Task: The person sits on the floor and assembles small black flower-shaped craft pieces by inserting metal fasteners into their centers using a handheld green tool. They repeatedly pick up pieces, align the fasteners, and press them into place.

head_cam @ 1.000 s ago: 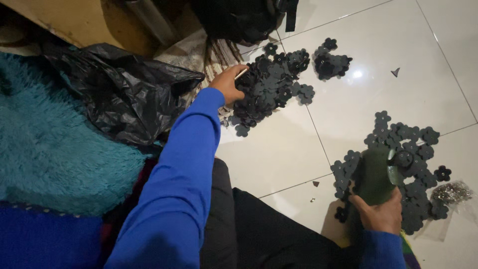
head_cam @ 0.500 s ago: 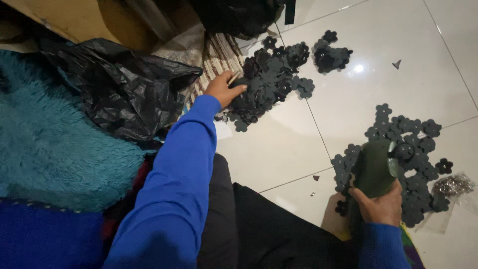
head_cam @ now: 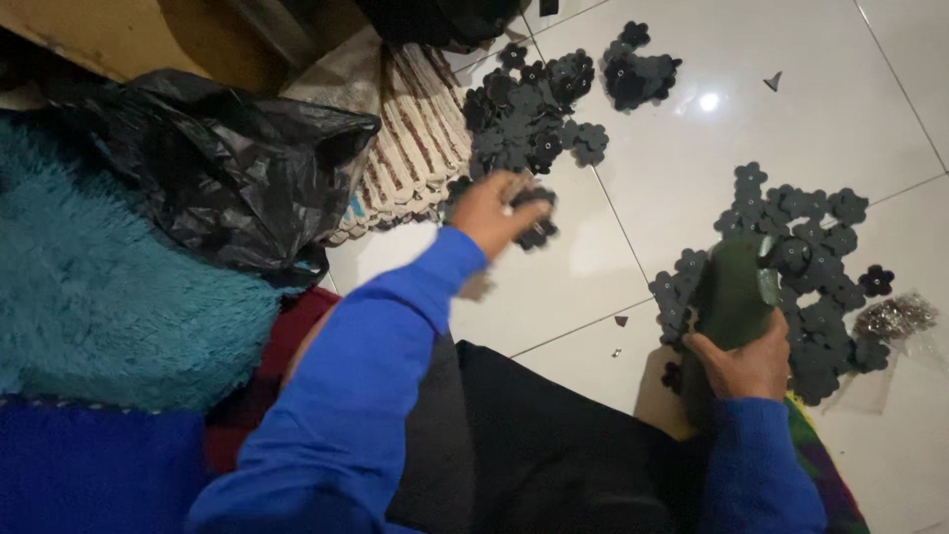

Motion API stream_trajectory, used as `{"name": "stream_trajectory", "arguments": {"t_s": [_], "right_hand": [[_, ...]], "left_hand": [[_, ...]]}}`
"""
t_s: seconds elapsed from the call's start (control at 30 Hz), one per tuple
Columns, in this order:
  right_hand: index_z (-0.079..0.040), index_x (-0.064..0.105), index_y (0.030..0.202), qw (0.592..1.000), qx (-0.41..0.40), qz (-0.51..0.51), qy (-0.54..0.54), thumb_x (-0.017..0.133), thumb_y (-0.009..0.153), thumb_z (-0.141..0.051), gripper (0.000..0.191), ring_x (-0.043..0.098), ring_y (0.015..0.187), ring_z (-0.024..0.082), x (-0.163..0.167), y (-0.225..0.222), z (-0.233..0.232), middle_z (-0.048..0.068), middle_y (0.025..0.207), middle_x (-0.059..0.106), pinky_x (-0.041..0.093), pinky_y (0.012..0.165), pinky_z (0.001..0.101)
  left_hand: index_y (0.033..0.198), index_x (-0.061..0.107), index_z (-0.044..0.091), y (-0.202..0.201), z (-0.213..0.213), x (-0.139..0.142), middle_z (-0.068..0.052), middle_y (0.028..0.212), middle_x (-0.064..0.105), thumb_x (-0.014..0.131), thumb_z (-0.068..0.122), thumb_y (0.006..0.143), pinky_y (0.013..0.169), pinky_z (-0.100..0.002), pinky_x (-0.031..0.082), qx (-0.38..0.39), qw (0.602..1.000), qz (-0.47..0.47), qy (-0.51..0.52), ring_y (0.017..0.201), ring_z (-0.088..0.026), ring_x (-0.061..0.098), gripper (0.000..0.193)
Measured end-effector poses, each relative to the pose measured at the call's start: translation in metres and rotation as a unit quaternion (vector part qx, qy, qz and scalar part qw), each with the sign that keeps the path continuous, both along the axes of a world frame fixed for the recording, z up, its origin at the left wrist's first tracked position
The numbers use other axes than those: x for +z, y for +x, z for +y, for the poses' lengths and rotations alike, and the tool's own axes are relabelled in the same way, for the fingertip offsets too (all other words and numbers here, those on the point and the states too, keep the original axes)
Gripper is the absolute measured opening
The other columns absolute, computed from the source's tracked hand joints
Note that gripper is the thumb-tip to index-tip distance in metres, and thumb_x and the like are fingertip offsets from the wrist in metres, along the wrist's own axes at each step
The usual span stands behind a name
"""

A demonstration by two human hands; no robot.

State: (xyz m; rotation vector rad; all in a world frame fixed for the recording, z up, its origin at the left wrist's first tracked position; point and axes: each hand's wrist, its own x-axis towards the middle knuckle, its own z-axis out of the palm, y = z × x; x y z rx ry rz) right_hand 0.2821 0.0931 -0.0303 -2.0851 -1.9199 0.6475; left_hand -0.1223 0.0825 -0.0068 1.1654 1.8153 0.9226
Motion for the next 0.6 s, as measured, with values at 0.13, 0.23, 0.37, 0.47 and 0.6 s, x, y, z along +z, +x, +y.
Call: {"name": "stream_trajectory", "arguments": {"t_s": [0.13, 0.23, 0.37, 0.47, 0.6], "right_hand": [[0.001, 0.041, 0.154, 1.0, -0.015, -0.008, -0.009, 0.095, 0.062, -0.039, 0.114, 0.059, 0.123, 0.045, -0.002, 0.002, -0.001, 0.029, 0.138, 0.059, 0.048, 0.103, 0.0503], [0.002, 0.04, 0.152, 1.0, -0.008, -0.027, -0.009, 0.097, 0.059, -0.042, 0.118, 0.059, 0.122, 0.045, 0.0, -0.001, 0.0, 0.029, 0.137, 0.058, 0.048, 0.103, 0.0494], [-0.001, 0.04, 0.155, 0.998, -0.017, -0.047, -0.029, 0.095, 0.064, -0.044, 0.115, 0.059, 0.123, 0.046, 0.009, -0.008, -0.004, 0.029, 0.137, 0.058, 0.048, 0.104, 0.0507], [-0.002, 0.039, 0.155, 0.998, -0.008, -0.049, -0.035, 0.093, 0.066, -0.047, 0.113, 0.059, 0.123, 0.046, 0.017, -0.012, -0.005, 0.03, 0.137, 0.057, 0.048, 0.103, 0.0512], [-0.002, 0.038, 0.156, 0.998, -0.007, -0.053, -0.041, 0.092, 0.068, -0.05, 0.113, 0.058, 0.122, 0.047, 0.025, -0.017, -0.004, 0.031, 0.137, 0.056, 0.048, 0.102, 0.0515]], "left_hand": [[0.11, 0.07, 0.006, 0.043, -0.011, -0.034, -0.017, 0.102, 0.077, 0.08, 0.045, 0.077, 0.086, -0.039, 0.058, -0.046, 0.997, 0.007, -0.054, 0.093, -0.029, 0.076, 0.052], [0.109, 0.073, 0.006, 0.05, -0.013, -0.054, -0.015, 0.102, 0.077, 0.08, 0.042, 0.077, 0.088, -0.038, 0.058, -0.066, 0.996, 0.01, -0.054, 0.094, -0.027, 0.076, 0.048], [0.111, 0.07, 0.001, 0.039, -0.011, -0.053, -0.02, 0.101, 0.073, 0.084, 0.035, 0.081, 0.083, -0.042, 0.055, 0.011, 0.984, 0.128, 0.124, 0.093, -0.034, 0.071, 0.047], [0.114, 0.069, 0.006, 0.029, -0.019, -0.032, -0.017, 0.101, 0.075, 0.079, 0.03, 0.084, 0.083, -0.039, 0.056, 0.055, 0.993, 0.083, 0.057, 0.093, -0.03, 0.072, 0.04], [0.118, 0.069, 0.011, 0.034, -0.04, 0.001, -0.012, 0.104, 0.077, 0.075, 0.031, 0.087, 0.088, -0.037, 0.058, -0.009, 0.997, 0.034, -0.066, 0.095, -0.025, 0.075, 0.037]]}}
